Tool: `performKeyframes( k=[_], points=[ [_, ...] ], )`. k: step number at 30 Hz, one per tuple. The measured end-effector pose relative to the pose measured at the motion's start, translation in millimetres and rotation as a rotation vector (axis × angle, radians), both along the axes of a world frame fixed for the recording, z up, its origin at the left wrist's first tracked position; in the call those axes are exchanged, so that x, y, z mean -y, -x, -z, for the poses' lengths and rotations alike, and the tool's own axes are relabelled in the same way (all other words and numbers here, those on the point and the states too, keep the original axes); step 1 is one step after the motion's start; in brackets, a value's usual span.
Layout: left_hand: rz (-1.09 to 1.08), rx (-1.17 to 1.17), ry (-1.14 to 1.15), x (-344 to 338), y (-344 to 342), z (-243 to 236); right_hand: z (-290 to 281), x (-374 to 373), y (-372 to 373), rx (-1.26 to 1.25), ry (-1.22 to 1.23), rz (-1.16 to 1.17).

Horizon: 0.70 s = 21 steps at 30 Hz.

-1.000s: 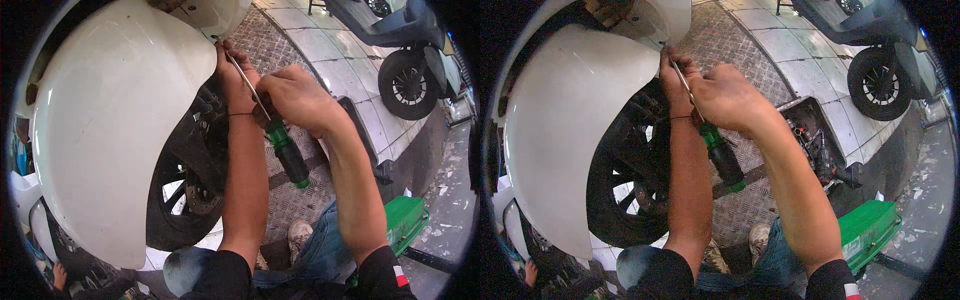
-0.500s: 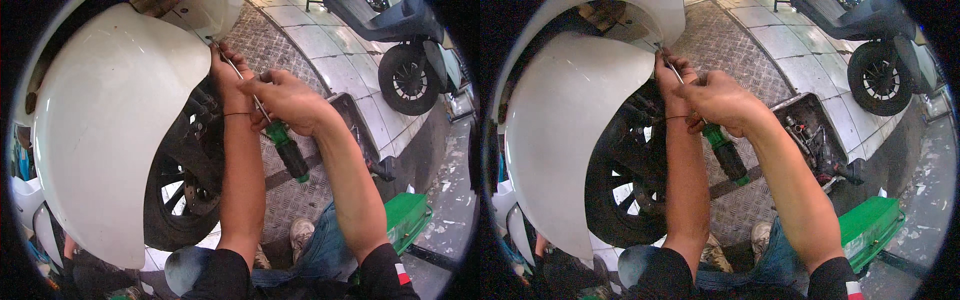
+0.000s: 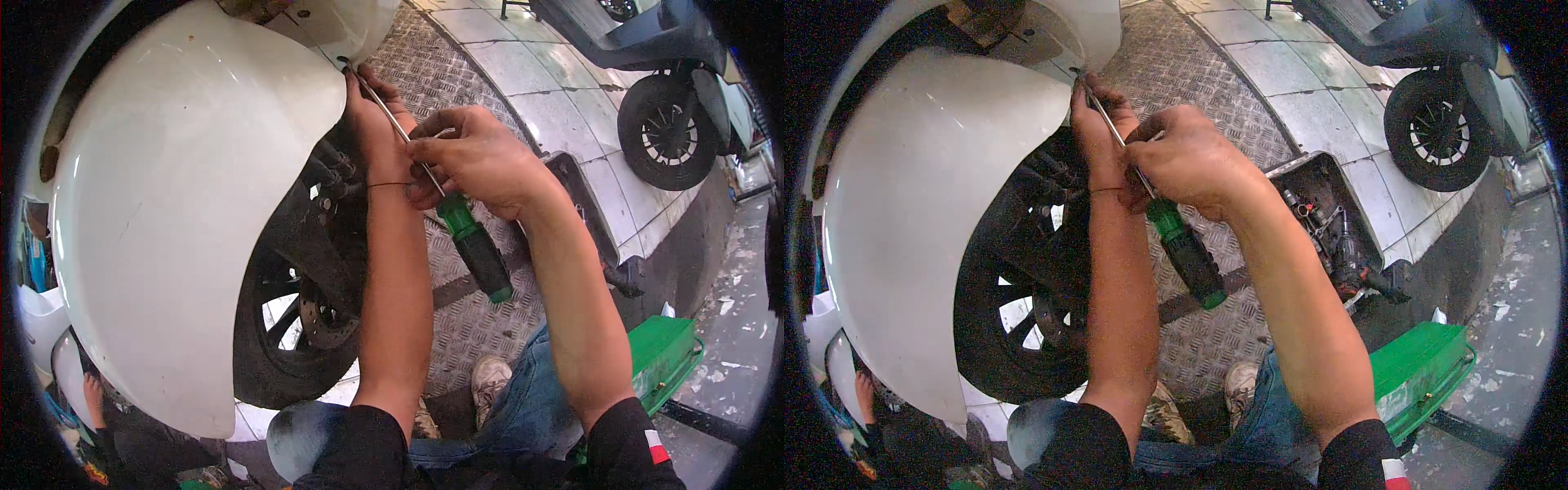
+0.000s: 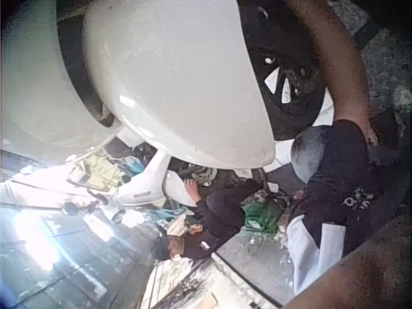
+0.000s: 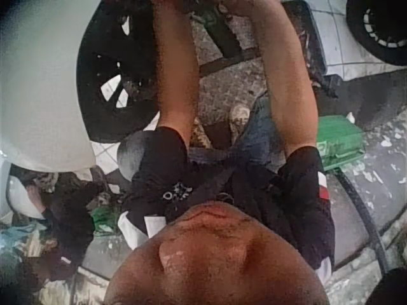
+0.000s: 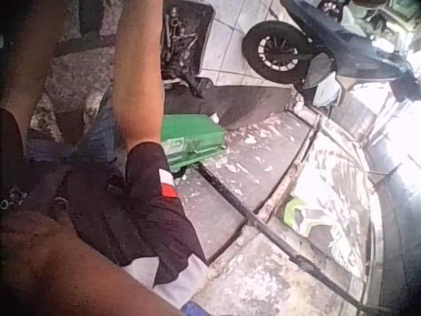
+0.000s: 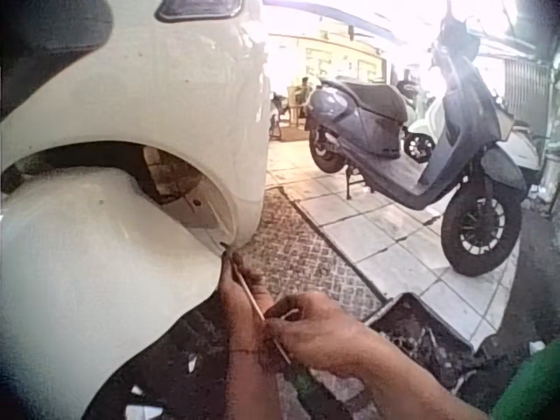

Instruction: The person removes screws from the inner and front panels of a white scooter using a screwdriver and places them into a small metal tray on the floor.

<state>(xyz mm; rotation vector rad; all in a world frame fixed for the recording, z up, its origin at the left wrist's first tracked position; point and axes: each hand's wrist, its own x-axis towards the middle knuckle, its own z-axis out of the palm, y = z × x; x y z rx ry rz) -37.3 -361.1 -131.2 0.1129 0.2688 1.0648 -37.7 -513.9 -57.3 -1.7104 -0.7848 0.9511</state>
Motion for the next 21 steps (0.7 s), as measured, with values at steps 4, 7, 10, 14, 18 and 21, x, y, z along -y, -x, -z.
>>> performKeyframes(
  k=[4,7,10,14,18,21],
  points=[
    [0.047,0.011,-0.013,3,-1,2,8,-1,-2,0.037,-0.040,0.032],
    [0.094,-0.009,-0.010,-5,2,7,5,1,4,0.052,-0.088,0.027],
    [0.169,-0.007,-0.104,-1,5,12,1,-3,5,0.140,-0.110,0.070],
    [0.175,-0.173,-0.132,-3,5,11,-13,-3,13,0.190,-0.052,0.094],
    [0.055,-0.261,-0.236,-6,4,10,-9,-2,0,0.309,0.049,0.044],
    [0.069,0.034,-0.059,9,3,2,3,2,-10,0.023,0.096,-0.011]
  ],
)
